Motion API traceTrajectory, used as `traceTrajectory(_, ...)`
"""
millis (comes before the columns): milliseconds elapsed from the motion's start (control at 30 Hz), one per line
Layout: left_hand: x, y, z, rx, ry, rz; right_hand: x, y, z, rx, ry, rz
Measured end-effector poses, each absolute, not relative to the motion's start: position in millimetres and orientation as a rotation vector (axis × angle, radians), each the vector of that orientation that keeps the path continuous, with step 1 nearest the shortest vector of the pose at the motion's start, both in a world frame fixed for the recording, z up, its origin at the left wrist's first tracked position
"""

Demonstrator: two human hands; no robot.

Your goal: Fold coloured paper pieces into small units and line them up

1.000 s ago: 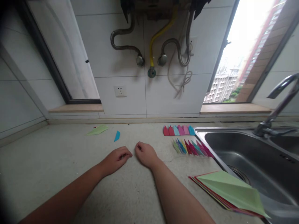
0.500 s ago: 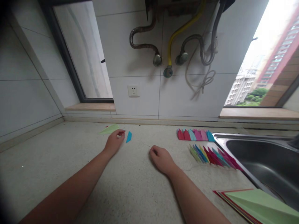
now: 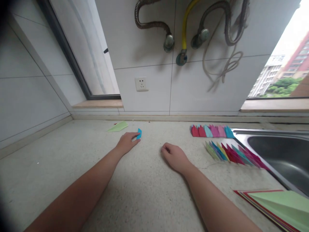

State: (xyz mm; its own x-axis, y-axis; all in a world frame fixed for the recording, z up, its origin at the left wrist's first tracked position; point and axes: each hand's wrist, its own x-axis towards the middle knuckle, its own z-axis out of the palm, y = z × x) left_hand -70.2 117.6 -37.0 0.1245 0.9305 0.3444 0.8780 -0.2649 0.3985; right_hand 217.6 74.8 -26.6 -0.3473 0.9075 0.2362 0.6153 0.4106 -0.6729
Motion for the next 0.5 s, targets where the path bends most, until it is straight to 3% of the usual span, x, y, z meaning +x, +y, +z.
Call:
traceTrajectory(267, -61, 109, -33, 2.385, 1.737, 0.860, 219, 74, -27, -1.282, -2.067, 0.636)
traceTrajectory(500, -38, 94, -27, 2.372, 1.314, 0.988, 220, 73, -28, -1.241, -2.008, 0.668)
